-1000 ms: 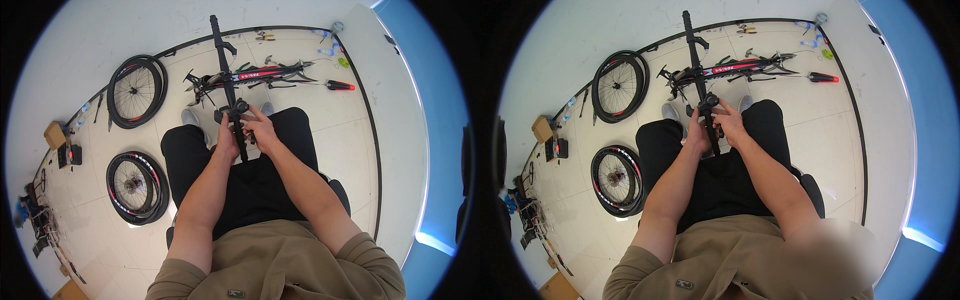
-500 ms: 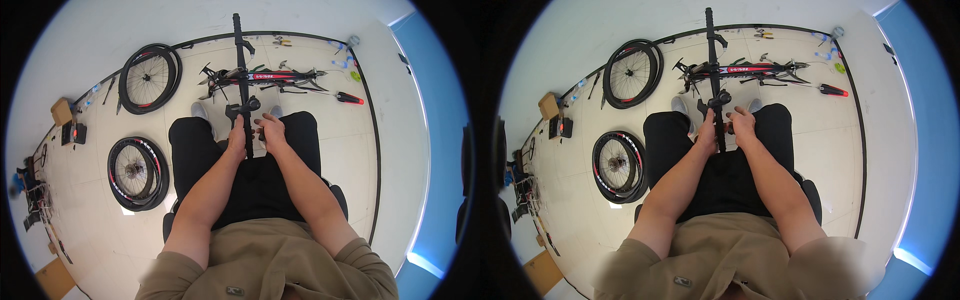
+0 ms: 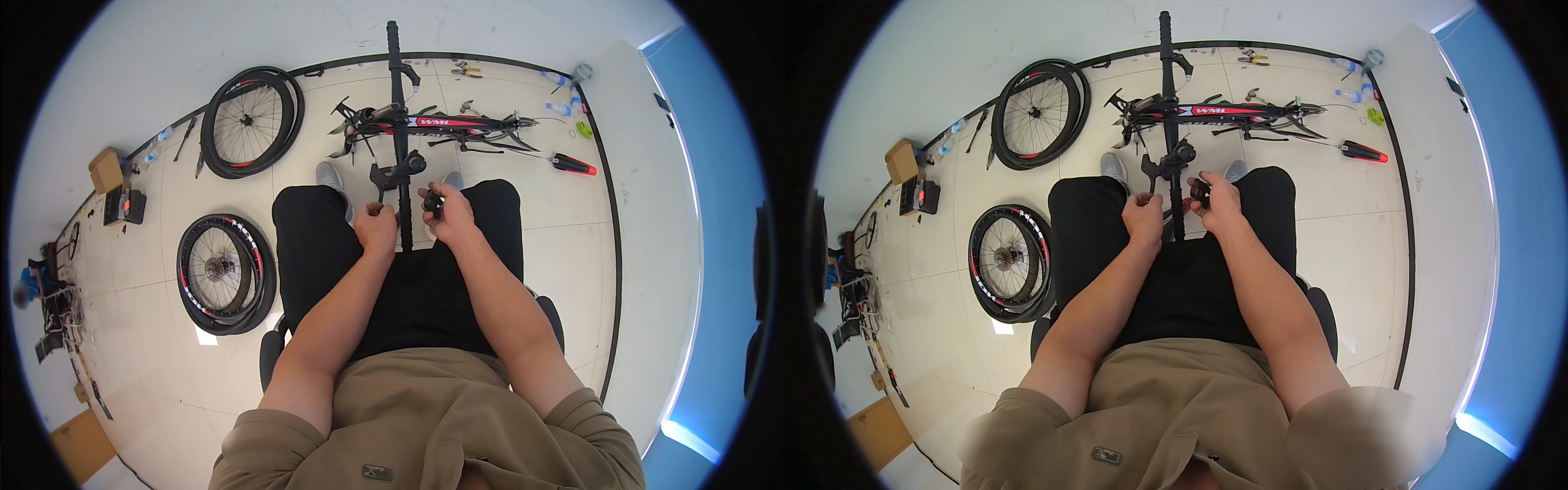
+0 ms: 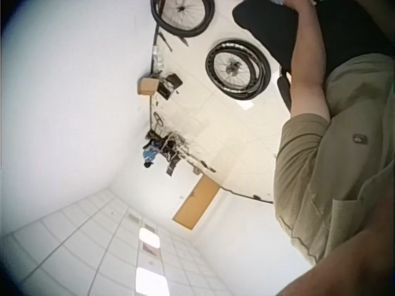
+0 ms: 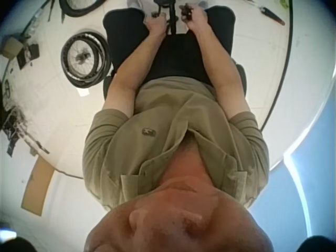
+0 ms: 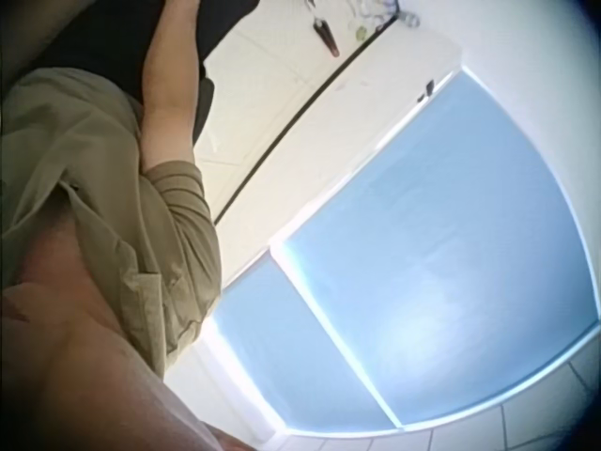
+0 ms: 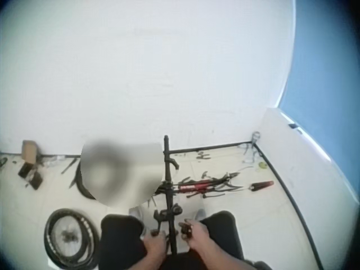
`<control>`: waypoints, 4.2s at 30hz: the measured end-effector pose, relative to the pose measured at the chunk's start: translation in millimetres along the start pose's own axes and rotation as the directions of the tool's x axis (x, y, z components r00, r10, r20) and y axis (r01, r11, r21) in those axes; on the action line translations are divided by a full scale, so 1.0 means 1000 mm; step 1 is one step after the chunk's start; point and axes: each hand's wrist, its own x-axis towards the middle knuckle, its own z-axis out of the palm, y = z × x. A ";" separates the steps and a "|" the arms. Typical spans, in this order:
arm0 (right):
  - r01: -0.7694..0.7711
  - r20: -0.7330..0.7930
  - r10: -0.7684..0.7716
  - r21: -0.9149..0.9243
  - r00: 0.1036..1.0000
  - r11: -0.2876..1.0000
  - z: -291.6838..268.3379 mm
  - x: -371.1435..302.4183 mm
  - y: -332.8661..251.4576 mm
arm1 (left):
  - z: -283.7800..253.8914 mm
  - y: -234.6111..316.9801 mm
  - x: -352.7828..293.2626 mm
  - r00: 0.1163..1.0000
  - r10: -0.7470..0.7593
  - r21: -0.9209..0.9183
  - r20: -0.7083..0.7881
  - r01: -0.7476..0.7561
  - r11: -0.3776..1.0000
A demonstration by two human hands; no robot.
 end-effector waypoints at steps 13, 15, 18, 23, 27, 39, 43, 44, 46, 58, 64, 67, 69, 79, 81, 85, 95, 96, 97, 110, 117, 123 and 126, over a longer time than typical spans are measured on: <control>0.032 0.033 -0.030 -0.061 0.999 0.998 -0.001 -0.010 0.008 | 0.014 -0.006 0.011 0.991 -0.091 0.663 0.096 0.004 0.748; 0.032 0.041 -0.029 -0.068 0.999 0.997 -0.001 -0.011 0.008 | 0.013 -0.006 0.014 0.984 -0.132 0.668 0.117 0.021 0.744; 0.036 0.041 -0.033 -0.086 0.999 0.996 0.000 -0.010 0.009 | 0.016 -0.006 0.011 0.997 -0.051 0.718 0.063 -0.010 0.696; 0.037 0.022 -0.035 -0.095 0.999 0.995 -0.001 -0.010 0.009 | 0.014 0.008 0.004 0.984 -0.126 0.669 0.125 0.010 0.743; 0.035 0.022 -0.033 -0.103 0.999 0.994 0.001 -0.010 0.010 | 0.010 0.008 0.007 0.969 -0.174 0.651 0.175 0.019 0.759; 0.034 0.067 -0.026 -0.132 0.997 0.991 -0.002 -0.009 0.009 | 0.024 -0.020 0.008 0.960 0.271 0.783 0.067 -0.219 0.582; 0.033 0.063 -0.025 -0.138 0.998 0.990 -0.002 -0.008 0.010 | 0.018 -0.011 0.017 0.977 0.103 0.727 0.184 -0.206 0.655; 0.035 0.062 -0.026 -0.142 0.998 0.989 -0.001 -0.008 0.010 | 0.018 -0.008 0.019 0.978 0.062 0.731 0.198 -0.189 0.656; 0.037 0.059 -0.028 -0.145 0.998 0.989 -0.001 -0.010 0.010 | 0.018 -0.004 0.017 0.978 0.008 0.717 0.209 -0.159 0.679; 0.037 0.072 -0.027 -0.140 0.997 0.989 -0.001 -0.012 0.010 | 0.025 -0.015 0.020 0.973 -0.015 0.580 0.230 -0.124 0.805; 0.044 0.063 -0.034 -0.154 0.997 0.987 0.002 -0.014 0.011 | 0.022 -0.010 0.015 0.988 0.082 0.719 0.127 -0.149 0.679; 0.042 0.059 -0.033 -0.152 0.998 0.987 -0.001 -0.011 0.011 | 0.023 -0.008 0.015 0.988 0.033 0.696 0.153 -0.132 0.706; 0.036 0.059 -0.027 -0.144 0.998 0.989 -0.002 -0.010 0.010 | 0.021 -0.004 0.014 0.981 0.001 0.652 0.194 -0.129 0.747; 0.046 0.064 -0.036 -0.153 0.997 0.987 0.001 -0.016 0.009 | 0.028 -0.025 0.021 0.979 0.031 0.539 0.201 -0.137 0.831; 0.049 0.052 -0.042 -0.156 0.998 0.987 -0.001 -0.016 0.008 | 0.026 -0.021 0.017 0.981 0.094 0.582 0.167 -0.175 0.794; 0.038 0.045 -0.031 -0.163 0.998 0.986 -0.002 -0.016 0.001 | 0.027 -0.008 0.015 0.988 -0.085 0.667 0.127 -0.022 0.745; 0.054 0.027 -0.051 -0.115 0.998 0.992 0.000 -0.014 0.008 | 0.023 -0.032 0.045 0.997 -0.022 0.273 0.072 0.001 0.962; 0.074 0.016 -0.072 -0.132 0.997 0.989 -0.004 -0.011 0.006 | 0.022 -0.021 0.040 0.996 -0.030 0.212 0.079 0.013 0.977; 0.086 0.004 -0.086 -0.149 0.996 0.985 -0.005 -0.011 0.005 | 0.020 -0.012 0.035 0.995 -0.044 0.153 0.084 0.031 0.988; 0.343 0.288 -0.187 -0.806 0.939 0.482 0.012 0.029 0.038 | 0.002 0.017 0.065 0.944 0.054 -0.236 0.325 0.025 0.971; 0.323 0.269 -0.196 -0.880 0.943 0.347 0.009 0.031 0.038 | -0.004 0.025 0.056 0.960 0.042 -0.079 0.277 -0.021 0.997; 0.239 0.207 -0.132 -0.918 0.969 0.317 0.018 0.006 0.039 | -0.013 0.005 0.046 0.962 0.057 -0.069 0.266 -0.040 0.997; 0.228 0.195 -0.136 -0.927 0.971 0.300 0.019 0.002 0.032 | -0.003 -0.002 0.042 0.964 0.085 -0.132 0.251 -0.052 0.990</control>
